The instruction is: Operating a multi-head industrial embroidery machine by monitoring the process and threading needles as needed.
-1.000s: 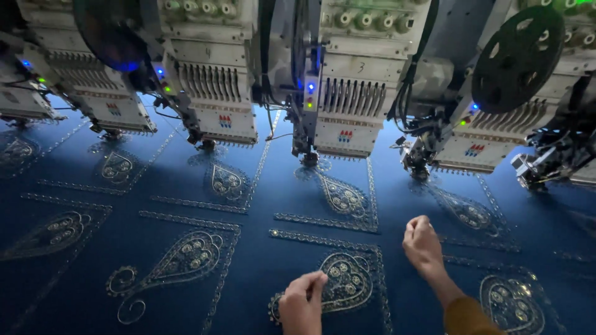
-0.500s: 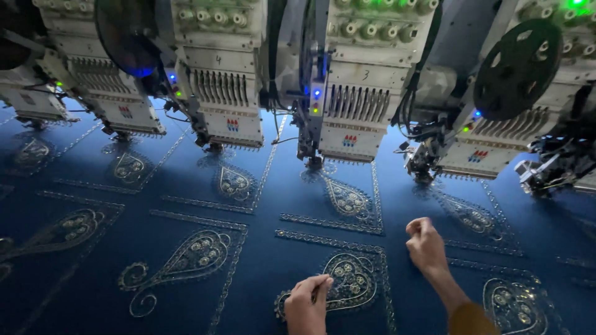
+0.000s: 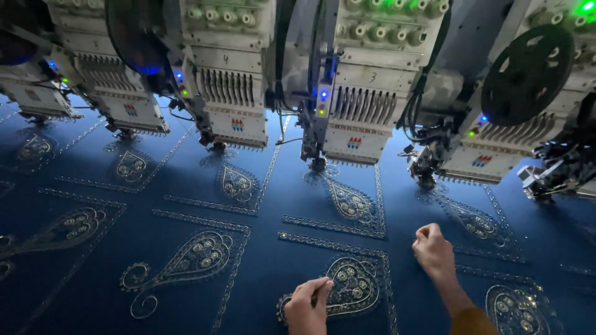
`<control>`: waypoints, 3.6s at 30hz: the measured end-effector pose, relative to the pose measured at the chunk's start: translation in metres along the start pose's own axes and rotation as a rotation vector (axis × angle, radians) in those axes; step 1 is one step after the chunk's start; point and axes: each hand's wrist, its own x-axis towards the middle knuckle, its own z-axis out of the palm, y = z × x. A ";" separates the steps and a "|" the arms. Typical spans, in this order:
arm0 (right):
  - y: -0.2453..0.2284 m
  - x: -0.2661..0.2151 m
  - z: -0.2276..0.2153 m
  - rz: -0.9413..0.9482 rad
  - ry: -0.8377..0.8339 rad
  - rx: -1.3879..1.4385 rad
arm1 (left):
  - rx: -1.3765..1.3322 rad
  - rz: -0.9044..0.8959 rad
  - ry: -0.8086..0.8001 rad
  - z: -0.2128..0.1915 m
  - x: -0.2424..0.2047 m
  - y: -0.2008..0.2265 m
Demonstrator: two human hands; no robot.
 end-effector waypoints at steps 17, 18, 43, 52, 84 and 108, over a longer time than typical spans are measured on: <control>0.039 0.054 0.005 -0.143 -0.154 -0.303 | -0.041 -0.113 -0.031 -0.002 -0.004 0.012; 0.042 0.048 0.005 -0.061 -0.119 -0.106 | -0.011 -0.068 -0.049 0.005 -0.005 0.004; -0.039 -0.181 0.009 -0.076 -0.226 0.372 | 0.064 0.142 -0.212 -0.043 -0.013 0.056; -0.044 -0.190 0.016 0.052 -0.072 0.388 | 0.634 0.402 -0.283 0.008 -0.006 0.052; -0.042 -0.200 0.015 0.078 -0.140 0.521 | 0.390 0.104 -0.444 -0.073 -0.013 0.042; -0.150 -0.263 0.010 -0.223 -0.453 0.296 | 0.222 -0.127 -0.321 -0.225 -0.053 0.104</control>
